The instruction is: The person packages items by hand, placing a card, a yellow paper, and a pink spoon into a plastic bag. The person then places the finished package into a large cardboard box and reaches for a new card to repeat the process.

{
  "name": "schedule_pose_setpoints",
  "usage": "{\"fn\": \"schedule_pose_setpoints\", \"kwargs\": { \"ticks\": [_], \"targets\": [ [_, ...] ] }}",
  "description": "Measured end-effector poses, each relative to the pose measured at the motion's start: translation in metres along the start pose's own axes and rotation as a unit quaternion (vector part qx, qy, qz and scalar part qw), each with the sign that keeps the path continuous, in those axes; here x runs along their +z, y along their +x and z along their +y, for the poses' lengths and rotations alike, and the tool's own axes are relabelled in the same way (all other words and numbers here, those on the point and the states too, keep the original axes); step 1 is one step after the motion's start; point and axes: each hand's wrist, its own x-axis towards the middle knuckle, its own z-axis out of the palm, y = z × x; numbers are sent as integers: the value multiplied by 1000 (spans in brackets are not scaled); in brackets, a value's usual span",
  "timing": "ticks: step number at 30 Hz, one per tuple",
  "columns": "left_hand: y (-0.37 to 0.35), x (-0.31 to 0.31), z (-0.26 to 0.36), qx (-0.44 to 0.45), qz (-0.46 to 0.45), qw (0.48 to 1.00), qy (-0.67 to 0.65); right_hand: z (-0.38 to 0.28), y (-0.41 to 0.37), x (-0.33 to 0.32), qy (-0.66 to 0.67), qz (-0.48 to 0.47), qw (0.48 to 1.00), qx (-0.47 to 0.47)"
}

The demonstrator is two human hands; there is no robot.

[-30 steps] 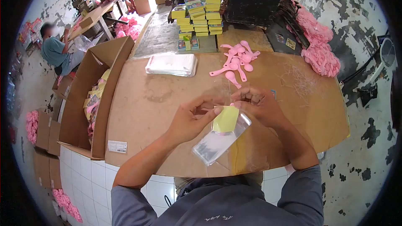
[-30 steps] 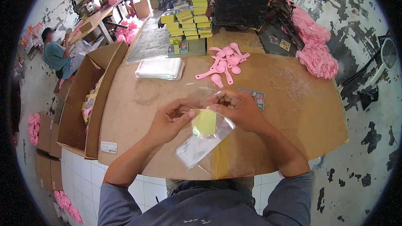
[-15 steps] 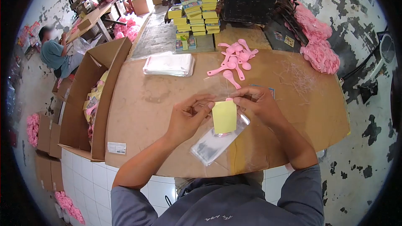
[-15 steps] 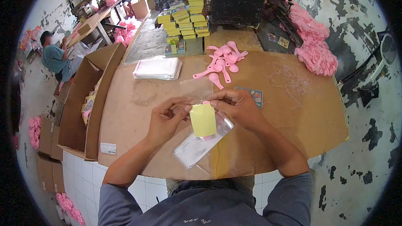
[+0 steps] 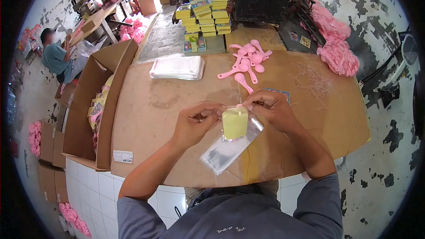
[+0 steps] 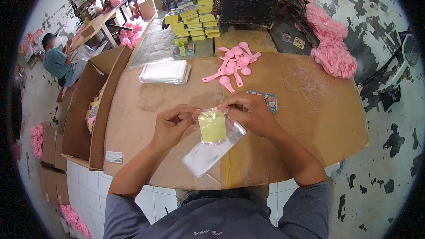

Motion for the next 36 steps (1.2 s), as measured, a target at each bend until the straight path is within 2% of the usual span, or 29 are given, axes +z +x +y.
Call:
{"fn": "schedule_pose_setpoints", "kwargs": {
  "ticks": [5, 8, 9, 12, 18, 23, 26, 29, 32, 36],
  "targets": [
    [0, 0, 7, -9, 0, 1000, 24, 5, 0, -4, 56, -9, 998, 17],
    [2, 0, 5, -26, 2, 999, 28, 3, 0, 0, -20, -6, 1000, 11],
    [3, 0, 4, -37, 4, 999, 27, 4, 0, 0, -8, -12, 1000, 17],
    [3, 1, 2, -83, 8, 997, 3, 9, -1, 0, 19, -26, 999, 37],
    [6, -1, -4, -92, 21, 994, -47, 10, 1, -1, 59, -41, 995, 64],
    [6, 0, 0, -75, 25, 996, -50, 12, 2, 1, 72, -41, 995, 51],
    [6, 0, 3, -76, 30, 995, -54, 7, 0, 2, 61, -77, 994, 44],
    [6, -1, 6, -69, 35, 996, -48, 13, -1, 4, 81, -121, 986, 79],
    [7, 1, 8, -52, 53, 996, -45, 19, 0, 1, 76, -132, 985, 79],
    [6, 10, 10, -34, 18, 999, -22, 15, 1, 1, 88, -96, 989, 73]
  ]
}}
